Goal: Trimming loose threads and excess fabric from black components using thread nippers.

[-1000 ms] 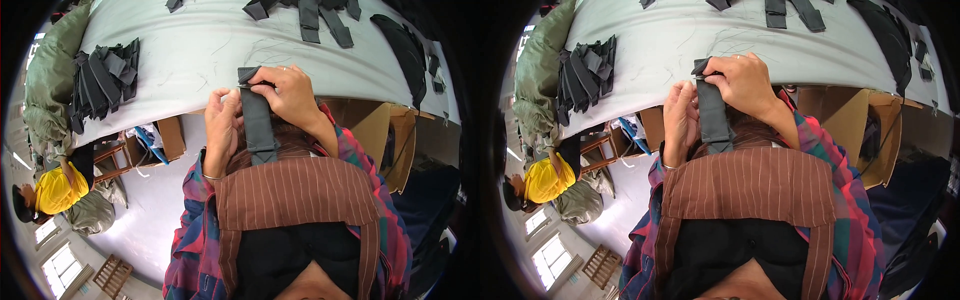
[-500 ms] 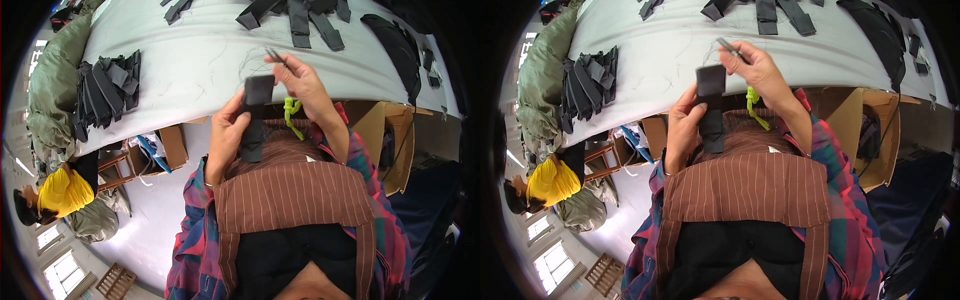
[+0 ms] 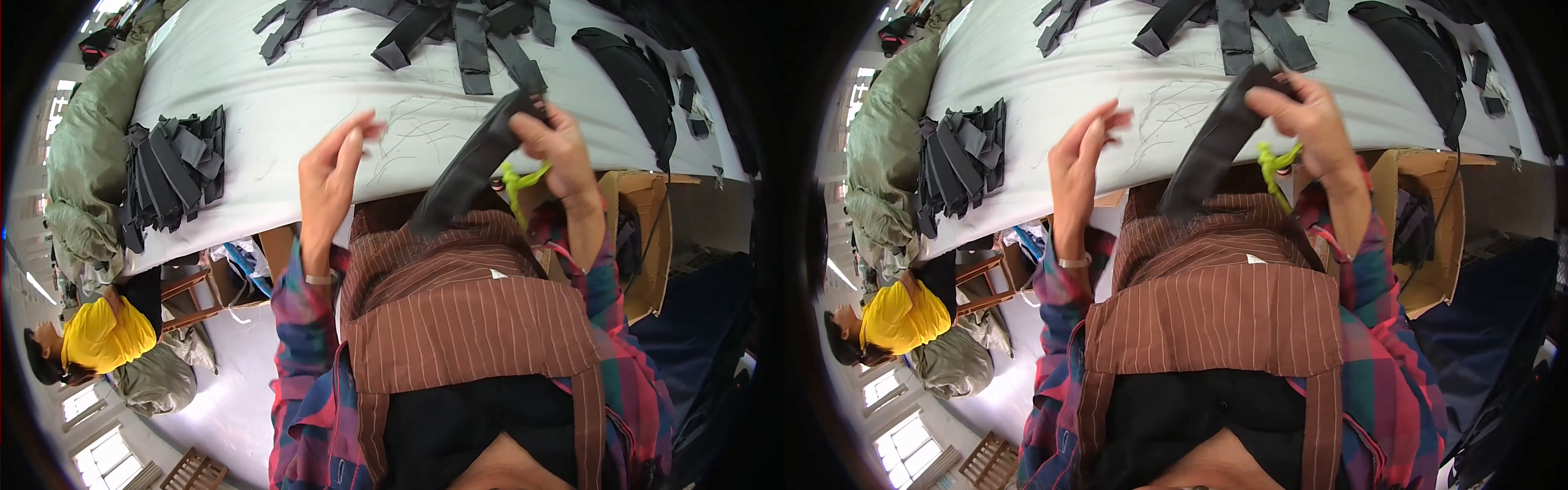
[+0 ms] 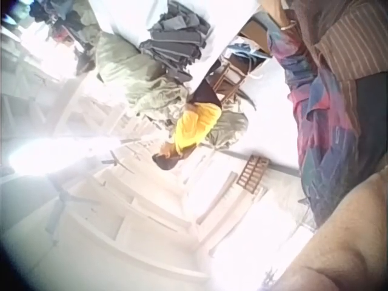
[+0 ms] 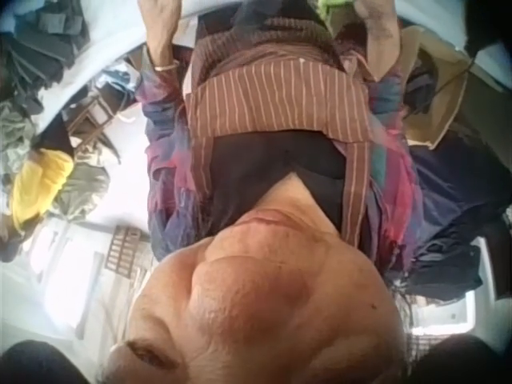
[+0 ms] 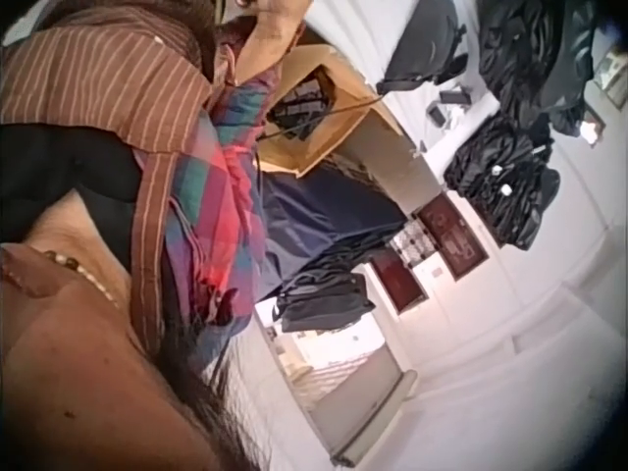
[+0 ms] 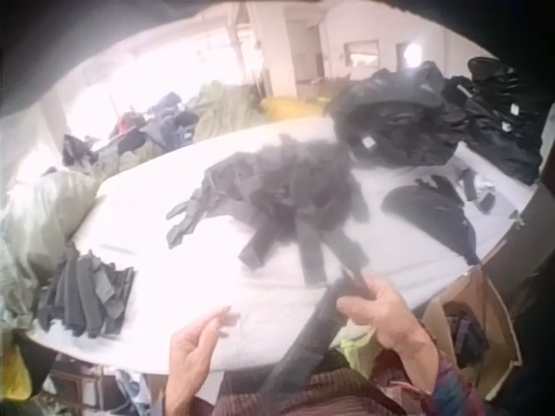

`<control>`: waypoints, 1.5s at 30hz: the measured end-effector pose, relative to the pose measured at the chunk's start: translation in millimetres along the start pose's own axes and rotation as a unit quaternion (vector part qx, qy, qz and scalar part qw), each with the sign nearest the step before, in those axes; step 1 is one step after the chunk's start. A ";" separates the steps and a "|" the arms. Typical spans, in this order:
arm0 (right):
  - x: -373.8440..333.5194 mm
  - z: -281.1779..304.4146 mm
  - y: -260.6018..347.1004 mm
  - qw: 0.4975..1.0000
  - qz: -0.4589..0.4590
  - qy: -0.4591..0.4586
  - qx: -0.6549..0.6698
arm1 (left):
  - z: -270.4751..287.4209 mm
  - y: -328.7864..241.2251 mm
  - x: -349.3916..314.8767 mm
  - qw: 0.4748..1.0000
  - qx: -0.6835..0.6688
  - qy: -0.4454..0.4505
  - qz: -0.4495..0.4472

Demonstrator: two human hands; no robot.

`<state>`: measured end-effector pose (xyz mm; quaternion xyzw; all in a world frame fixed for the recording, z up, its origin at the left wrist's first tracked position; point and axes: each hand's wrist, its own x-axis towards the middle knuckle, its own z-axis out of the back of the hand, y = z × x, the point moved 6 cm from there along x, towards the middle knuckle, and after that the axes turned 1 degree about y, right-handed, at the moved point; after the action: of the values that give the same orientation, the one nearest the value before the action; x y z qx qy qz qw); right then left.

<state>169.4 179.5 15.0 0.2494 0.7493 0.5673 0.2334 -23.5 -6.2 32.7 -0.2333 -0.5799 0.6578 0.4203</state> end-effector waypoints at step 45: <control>-23.6 -134.5 -28.0 0.981 0.070 0.105 -0.149 | -35.2 4.8 -53.4 0.877 -0.467 0.000 0.112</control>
<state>99.3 59.3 22.8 0.2027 0.6571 0.7108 0.1482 31.8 -30.2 10.7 -0.4662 -0.7895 0.3532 0.1862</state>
